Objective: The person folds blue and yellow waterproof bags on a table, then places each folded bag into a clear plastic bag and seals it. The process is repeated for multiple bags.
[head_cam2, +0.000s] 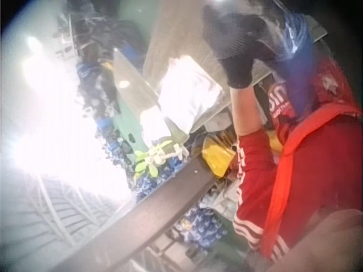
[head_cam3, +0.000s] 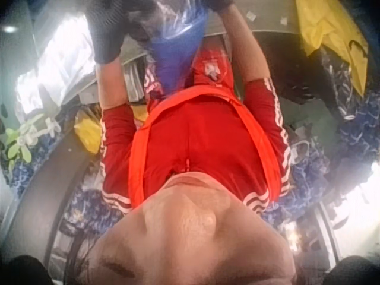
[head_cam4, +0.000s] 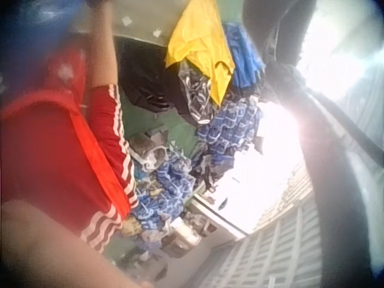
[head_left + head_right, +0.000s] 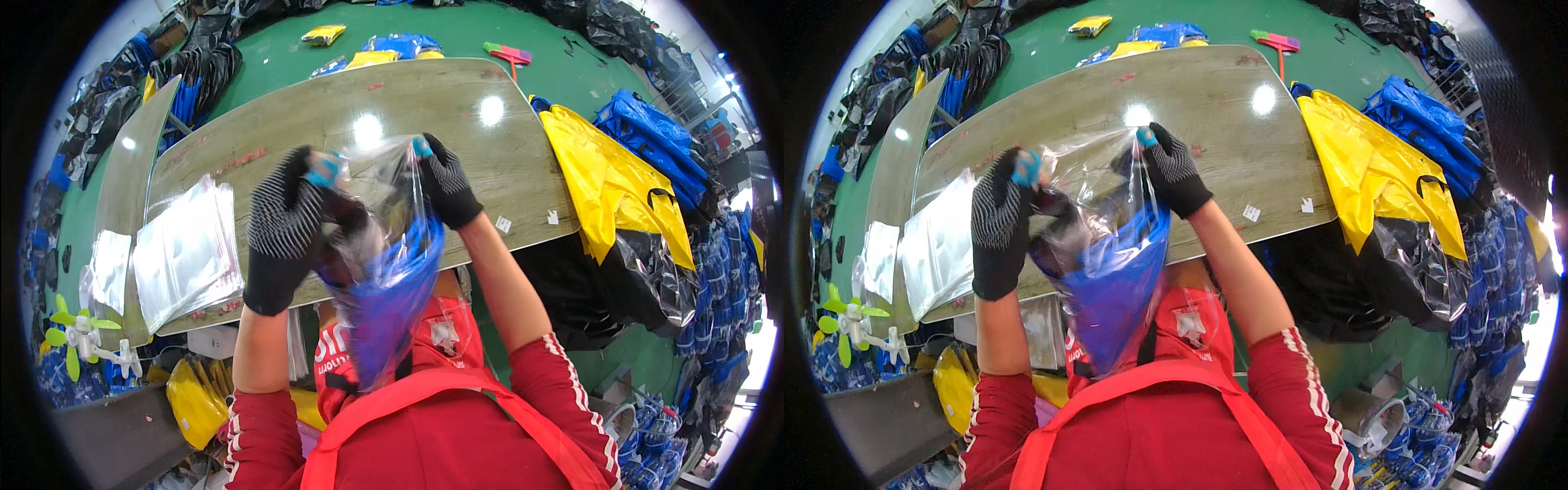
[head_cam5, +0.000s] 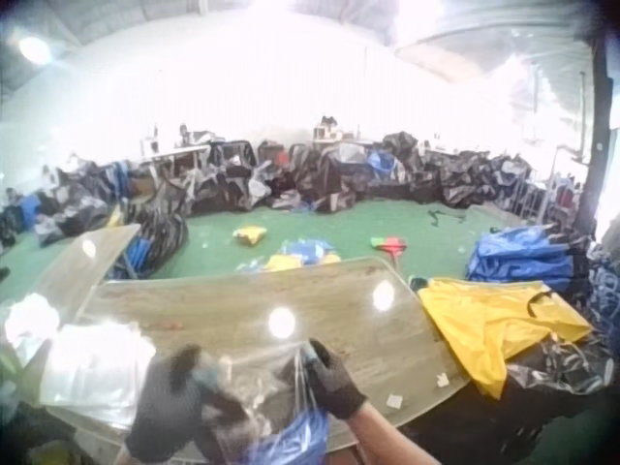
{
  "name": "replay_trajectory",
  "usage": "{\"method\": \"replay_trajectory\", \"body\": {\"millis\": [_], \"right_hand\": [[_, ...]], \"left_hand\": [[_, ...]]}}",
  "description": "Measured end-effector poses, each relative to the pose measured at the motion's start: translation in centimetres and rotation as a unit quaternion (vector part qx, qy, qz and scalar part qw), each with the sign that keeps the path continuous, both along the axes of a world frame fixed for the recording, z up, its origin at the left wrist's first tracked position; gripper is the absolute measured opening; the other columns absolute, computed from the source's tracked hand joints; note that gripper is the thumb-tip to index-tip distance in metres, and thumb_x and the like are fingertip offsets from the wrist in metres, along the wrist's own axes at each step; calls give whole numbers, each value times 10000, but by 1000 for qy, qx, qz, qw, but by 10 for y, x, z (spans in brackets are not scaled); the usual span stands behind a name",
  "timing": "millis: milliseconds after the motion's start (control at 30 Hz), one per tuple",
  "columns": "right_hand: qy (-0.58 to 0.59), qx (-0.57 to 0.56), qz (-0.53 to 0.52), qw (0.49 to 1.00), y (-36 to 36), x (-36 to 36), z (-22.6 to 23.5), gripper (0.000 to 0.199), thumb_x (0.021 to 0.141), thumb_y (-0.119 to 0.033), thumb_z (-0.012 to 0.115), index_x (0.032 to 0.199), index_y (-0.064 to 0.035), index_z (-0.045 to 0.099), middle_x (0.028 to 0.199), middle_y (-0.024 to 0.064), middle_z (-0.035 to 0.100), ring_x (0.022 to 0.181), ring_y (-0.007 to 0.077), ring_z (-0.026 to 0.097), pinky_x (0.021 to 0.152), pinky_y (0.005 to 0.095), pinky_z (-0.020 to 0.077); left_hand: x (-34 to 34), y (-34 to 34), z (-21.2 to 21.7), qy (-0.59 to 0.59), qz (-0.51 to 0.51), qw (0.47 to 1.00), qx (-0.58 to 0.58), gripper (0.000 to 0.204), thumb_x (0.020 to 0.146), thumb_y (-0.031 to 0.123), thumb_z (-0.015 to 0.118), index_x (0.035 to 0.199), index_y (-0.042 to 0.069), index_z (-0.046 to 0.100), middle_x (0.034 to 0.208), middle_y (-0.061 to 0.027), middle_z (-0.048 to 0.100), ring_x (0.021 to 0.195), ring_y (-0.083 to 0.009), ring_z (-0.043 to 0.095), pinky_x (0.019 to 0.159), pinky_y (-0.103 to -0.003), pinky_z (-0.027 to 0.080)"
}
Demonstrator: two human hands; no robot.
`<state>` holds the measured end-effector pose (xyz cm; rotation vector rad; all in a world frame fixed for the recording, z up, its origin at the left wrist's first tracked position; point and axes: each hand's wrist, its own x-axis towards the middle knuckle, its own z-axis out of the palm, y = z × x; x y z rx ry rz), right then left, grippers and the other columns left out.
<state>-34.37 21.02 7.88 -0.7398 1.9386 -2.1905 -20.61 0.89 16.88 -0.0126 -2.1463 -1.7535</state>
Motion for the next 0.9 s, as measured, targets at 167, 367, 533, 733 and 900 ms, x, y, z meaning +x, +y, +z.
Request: {"method": "replay_trajectory", "body": {"millis": [167, 367, 533, 733, 900], "right_hand": [[-183, -444, 322, 816, -47, -30, -1, 228, 988, -322, 535, 933, -108, 589, 855, 8, 574, 823, 141, 577, 805, 303, 499], [-31, -54, 36, 997, -48, 11, 41, 235, 971, -284, 549, 1036, -65, 603, 979, 21, 597, 850, 110, 554, 759, 281, 484], [-265, -129, 108, 949, 19, 85, 24, 344, 912, -231, 657, 1182, -24, 607, 1108, 57, 649, 968, 137, 611, 833, 279, 509], [-196, -166, -27, 966, 37, 98, 46, 281, 880, -207, 701, 1042, 18, 658, 883, 33, 686, 810, 79, 604, 741, 234, 485], [-167, -68, -73, 981, 32, 84, 60, 197, 877, -181, 688, 917, 10, 663, 822, 19, 675, 757, 77, 577, 693, 247, 466]], "left_hand": [[-32, 8, 5, 63, -114, 977, 169, 564, 985, 373, 499, 1422, 28, 407, 1411, -158, 466, 1347, -243, 411, 1104, -345, 318], [1, -14, -59, -163, -155, 925, 306, 703, 792, 378, 749, 1334, 11, 493, 1175, -88, 612, 1037, -176, 606, 911, -289, 479], [44, -23, -73, -151, 72, 961, 220, 457, 785, 251, 771, 1142, 27, 594, 873, -28, 646, 793, -134, 632, 751, -286, 519], [35, 1, -57, -90, 83, 957, 262, 287, 952, 304, 583, 1079, 56, 649, 809, 8, 627, 767, -109, 586, 712, -271, 475], [30, -20, -71, -73, 109, 991, -5, 377, 1021, 269, 433, 911, 20, 695, 709, -62, 607, 663, -151, 563, 626, -329, 434]]}}
